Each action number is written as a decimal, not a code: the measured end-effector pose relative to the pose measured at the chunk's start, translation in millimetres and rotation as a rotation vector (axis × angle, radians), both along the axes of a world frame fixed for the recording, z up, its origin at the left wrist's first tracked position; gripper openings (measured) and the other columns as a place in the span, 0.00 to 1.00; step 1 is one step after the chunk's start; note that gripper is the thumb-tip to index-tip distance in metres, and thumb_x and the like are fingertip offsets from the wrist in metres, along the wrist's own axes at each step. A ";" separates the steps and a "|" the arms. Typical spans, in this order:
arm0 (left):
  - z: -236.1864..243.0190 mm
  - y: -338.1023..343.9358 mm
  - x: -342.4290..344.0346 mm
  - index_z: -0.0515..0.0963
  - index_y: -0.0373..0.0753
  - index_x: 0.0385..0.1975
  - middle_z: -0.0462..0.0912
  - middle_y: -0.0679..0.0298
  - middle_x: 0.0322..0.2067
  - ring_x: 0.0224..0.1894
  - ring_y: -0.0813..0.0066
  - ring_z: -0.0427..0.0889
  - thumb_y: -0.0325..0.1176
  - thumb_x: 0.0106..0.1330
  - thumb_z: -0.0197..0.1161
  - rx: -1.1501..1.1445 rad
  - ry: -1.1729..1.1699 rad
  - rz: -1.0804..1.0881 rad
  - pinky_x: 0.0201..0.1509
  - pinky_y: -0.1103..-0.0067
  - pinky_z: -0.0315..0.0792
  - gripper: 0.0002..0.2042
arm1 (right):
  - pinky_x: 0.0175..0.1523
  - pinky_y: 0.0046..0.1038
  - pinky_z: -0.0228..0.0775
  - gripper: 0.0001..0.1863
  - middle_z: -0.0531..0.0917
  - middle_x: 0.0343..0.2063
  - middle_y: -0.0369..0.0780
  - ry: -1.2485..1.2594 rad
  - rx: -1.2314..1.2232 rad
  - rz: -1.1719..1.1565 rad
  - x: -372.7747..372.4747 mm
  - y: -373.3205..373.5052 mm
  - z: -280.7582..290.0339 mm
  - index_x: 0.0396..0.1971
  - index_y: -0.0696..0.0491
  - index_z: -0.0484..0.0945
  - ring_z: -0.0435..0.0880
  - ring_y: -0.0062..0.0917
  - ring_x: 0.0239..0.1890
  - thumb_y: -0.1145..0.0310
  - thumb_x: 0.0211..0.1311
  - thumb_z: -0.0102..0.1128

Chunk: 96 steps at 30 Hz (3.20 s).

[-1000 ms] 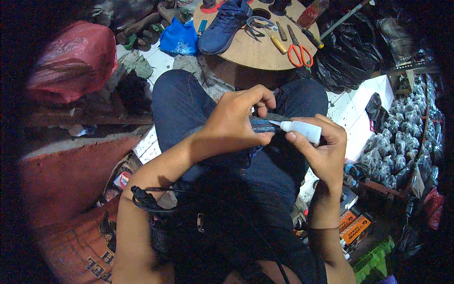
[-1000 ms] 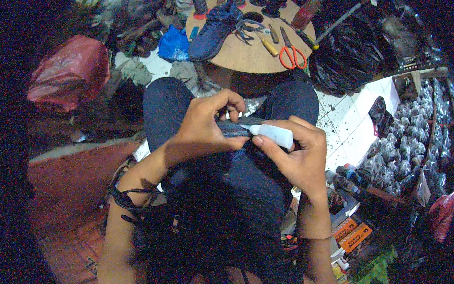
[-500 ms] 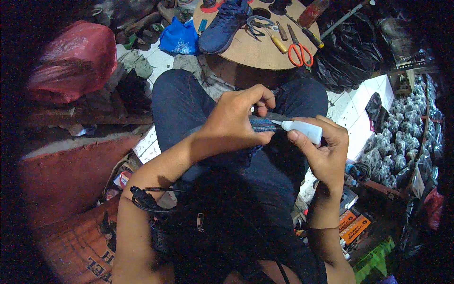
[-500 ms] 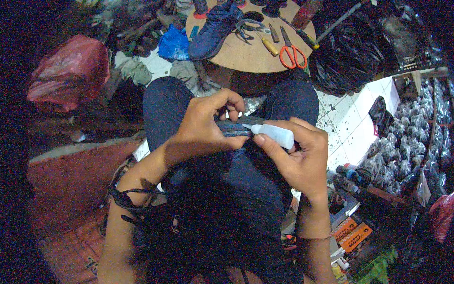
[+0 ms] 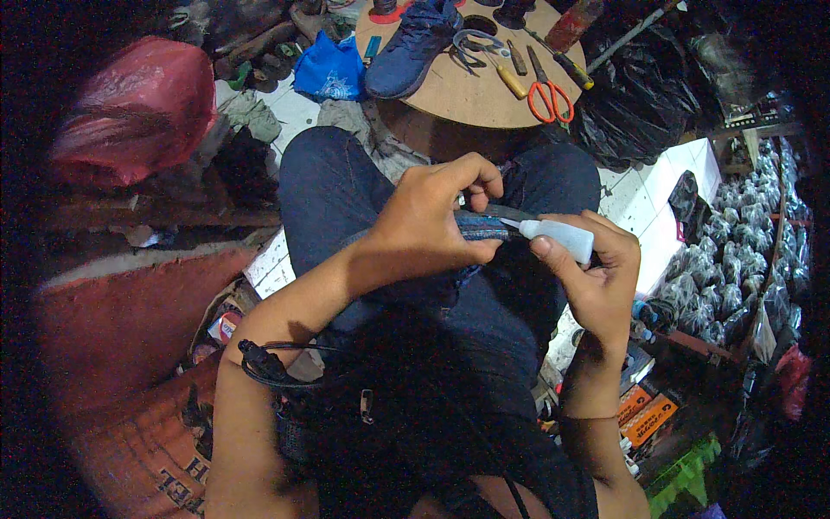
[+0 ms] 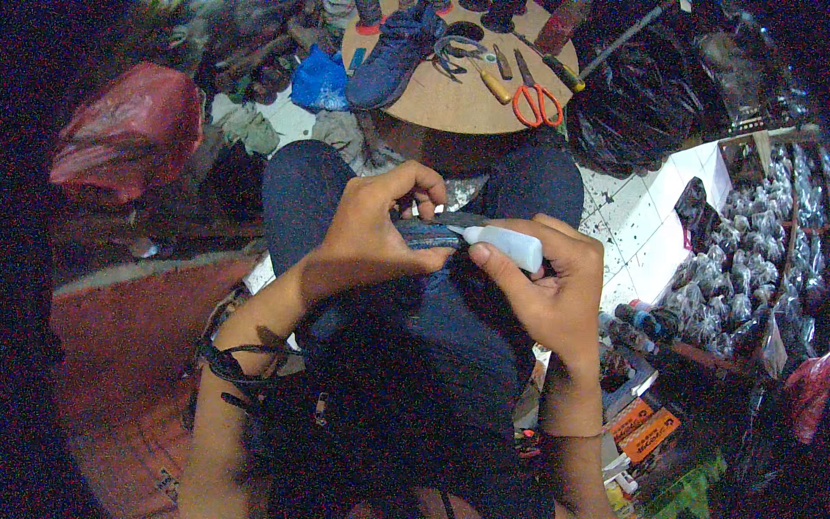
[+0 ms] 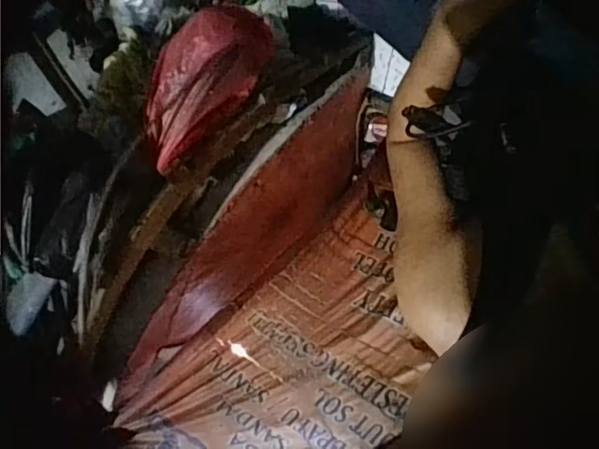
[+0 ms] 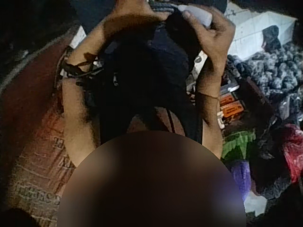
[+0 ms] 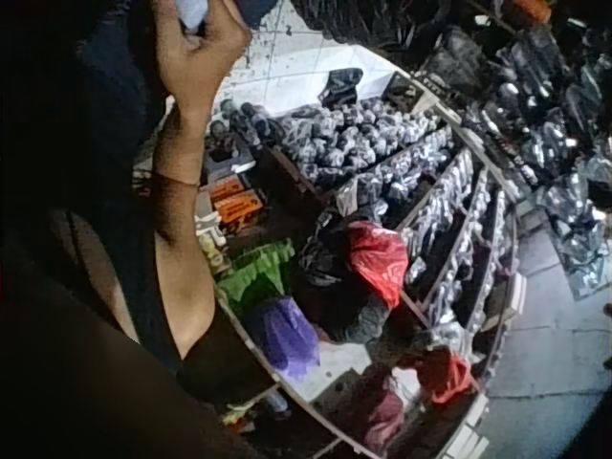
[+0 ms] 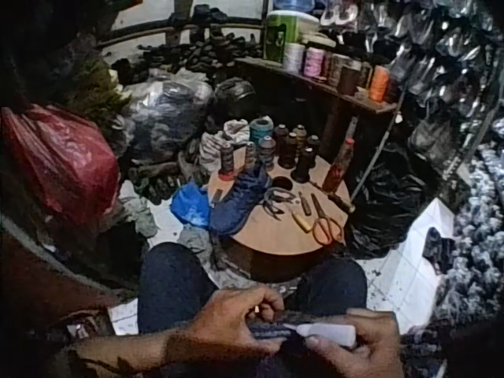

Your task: The person applies glue from a small bottle to the sole edge of a blue sneaker, then presses a rubber strip along the glued area. They rotate the shoe to inspect the bond and continue pressing the strip into place.

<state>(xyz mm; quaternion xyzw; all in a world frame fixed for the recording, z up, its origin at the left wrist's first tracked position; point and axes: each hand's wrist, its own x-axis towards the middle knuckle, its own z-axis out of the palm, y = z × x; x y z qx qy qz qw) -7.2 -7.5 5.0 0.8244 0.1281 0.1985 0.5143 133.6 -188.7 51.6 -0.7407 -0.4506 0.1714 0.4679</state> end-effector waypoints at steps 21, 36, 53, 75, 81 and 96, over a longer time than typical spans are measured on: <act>0.8 4.6 -4.9 0.80 0.40 0.39 0.82 0.66 0.28 0.30 0.77 0.81 0.34 0.43 0.81 0.046 -0.032 0.037 0.37 0.78 0.76 0.23 | 0.35 0.20 0.67 0.10 0.88 0.31 0.37 0.238 0.137 -0.297 19.1 -35.5 -15.7 0.37 0.60 0.89 0.79 0.15 0.30 0.70 0.62 0.74; 10.4 8.5 -17.0 0.82 0.38 0.41 0.86 0.65 0.32 0.31 0.81 0.85 0.33 0.43 0.85 0.208 -0.447 0.341 0.35 0.83 0.78 0.24 | 0.37 0.25 0.57 0.22 0.74 0.29 0.33 1.139 0.948 -0.237 29.8 -37.8 -74.7 0.54 0.57 0.79 0.64 0.20 0.30 0.53 0.79 0.52; 26.8 7.2 -27.5 0.86 0.51 0.36 0.84 0.70 0.36 0.39 0.69 0.87 0.37 0.45 0.85 0.751 -0.528 0.156 0.47 0.70 0.84 0.18 | 0.38 0.26 0.59 0.24 0.73 0.34 0.34 1.266 1.086 -0.124 23.9 -23.7 -82.3 0.59 0.55 0.76 0.64 0.22 0.35 0.51 0.78 0.56; 6.1 9.1 -21.2 0.74 0.33 0.57 0.83 0.64 0.38 0.40 0.81 0.82 0.28 0.46 0.87 -0.216 -0.600 0.275 0.47 0.83 0.78 0.37 | 0.52 0.29 0.78 0.28 0.84 0.54 0.48 0.863 0.884 -0.361 20.2 -22.4 -89.6 0.67 0.57 0.68 0.86 0.30 0.48 0.61 0.74 0.62; -5.1 9.5 -17.1 0.67 0.33 0.63 0.78 0.66 0.42 0.44 0.81 0.79 0.20 0.55 0.79 -0.713 -0.488 0.237 0.54 0.81 0.77 0.35 | 0.53 0.30 0.80 0.27 0.85 0.53 0.50 0.865 0.818 -0.412 14.2 -7.3 -72.9 0.65 0.59 0.70 0.87 0.32 0.47 0.61 0.73 0.64; -40.7 11.0 -23.2 0.66 0.33 0.65 0.77 0.59 0.54 0.59 0.71 0.77 0.26 0.63 0.73 -0.950 -0.402 0.091 0.67 0.75 0.69 0.31 | 0.36 0.20 0.77 0.17 0.87 0.45 0.43 1.320 0.652 -0.347 -26.9 52.0 -82.1 0.55 0.51 0.74 0.87 0.20 0.39 0.54 0.80 0.54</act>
